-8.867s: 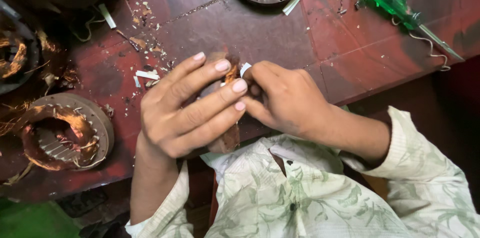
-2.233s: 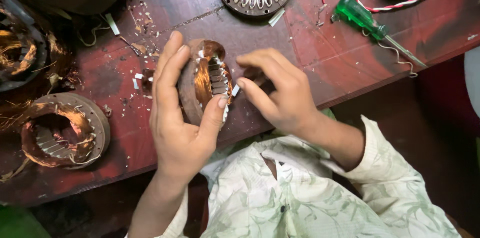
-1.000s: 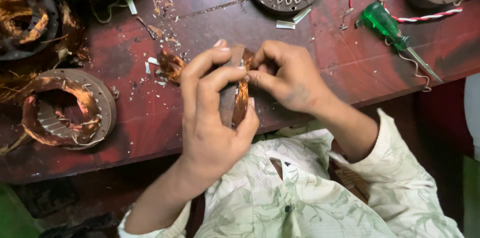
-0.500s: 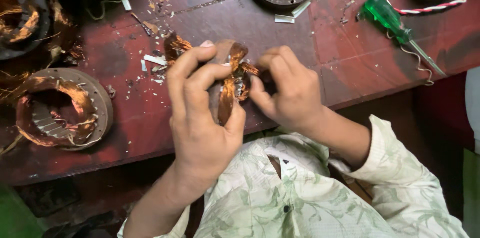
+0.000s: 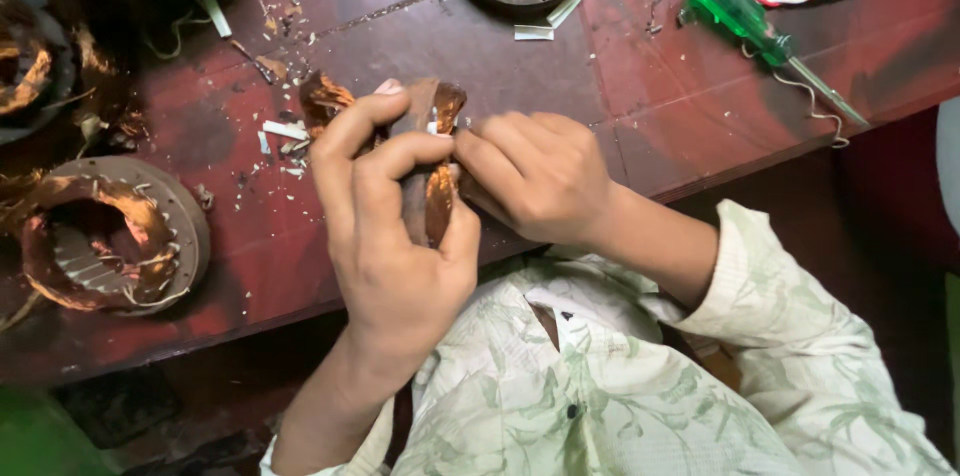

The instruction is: The person removes copper wire from a circular motor stator by hand, pulling the wire out of the slots and gathering it into a bundle. The person repeats this process on multiple stators, placing the removed wire on the workbench.

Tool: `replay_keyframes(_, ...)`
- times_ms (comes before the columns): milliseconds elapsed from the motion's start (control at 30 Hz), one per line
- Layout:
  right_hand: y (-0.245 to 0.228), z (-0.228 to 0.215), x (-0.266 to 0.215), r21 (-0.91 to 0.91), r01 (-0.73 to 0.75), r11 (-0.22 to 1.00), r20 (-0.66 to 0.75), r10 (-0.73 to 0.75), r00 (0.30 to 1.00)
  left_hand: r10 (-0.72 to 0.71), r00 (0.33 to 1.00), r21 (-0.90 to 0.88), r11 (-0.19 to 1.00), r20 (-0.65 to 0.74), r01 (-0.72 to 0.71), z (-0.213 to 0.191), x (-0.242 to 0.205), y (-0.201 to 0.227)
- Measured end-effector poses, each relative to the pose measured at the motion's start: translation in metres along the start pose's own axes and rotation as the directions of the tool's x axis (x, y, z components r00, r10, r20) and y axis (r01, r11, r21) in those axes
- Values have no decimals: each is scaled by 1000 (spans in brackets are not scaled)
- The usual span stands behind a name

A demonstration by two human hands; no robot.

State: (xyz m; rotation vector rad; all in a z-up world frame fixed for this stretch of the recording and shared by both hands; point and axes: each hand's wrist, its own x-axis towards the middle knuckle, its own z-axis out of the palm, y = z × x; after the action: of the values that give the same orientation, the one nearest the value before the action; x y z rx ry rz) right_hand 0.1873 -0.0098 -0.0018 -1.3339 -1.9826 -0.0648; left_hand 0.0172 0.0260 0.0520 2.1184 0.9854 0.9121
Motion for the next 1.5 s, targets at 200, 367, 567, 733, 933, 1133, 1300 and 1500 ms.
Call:
replay_keyframes(200,-9,5,-4,82,22,996,-31,-19,999,7,1000,11,1000,-20,-6,-6,-6,-7)
replay_keyframes(367,-3,2,-3,215,-26,976,-28,32,999,-12,1000,38,999,-16,13,-1,-3,-1)
replay_keyframes(567,-17,-6,-4,239,-50,970,-27,59,998,-62,995,54,996,-77,66,-10,-7,-8)
replay_keyframes(733,-19,-5,-9,429,-524,736,207,485,850,-7,998,52,999,-57,10,-8,-10,-5)
replay_keyframes(933,-23,-6,-38,590,-671,450,306,644,701,82,996,26,996,-18,-82,-6,-19,-8)
replay_keyframes(1133,-29,-13,-49,9,-66,998,-157,67,985,195,980,18,981,-31,-195,-2,-23,-17)
replay_keyframes(1300,-26,-15,-44,-7,-159,987,140,158,977,218,958,-62,970,-183,-233,13,-33,-30)
replay_keyframes(1500,-28,-7,-32,21,-256,966,119,252,960,-273,961,-690,703,-35,175,24,-66,-58)
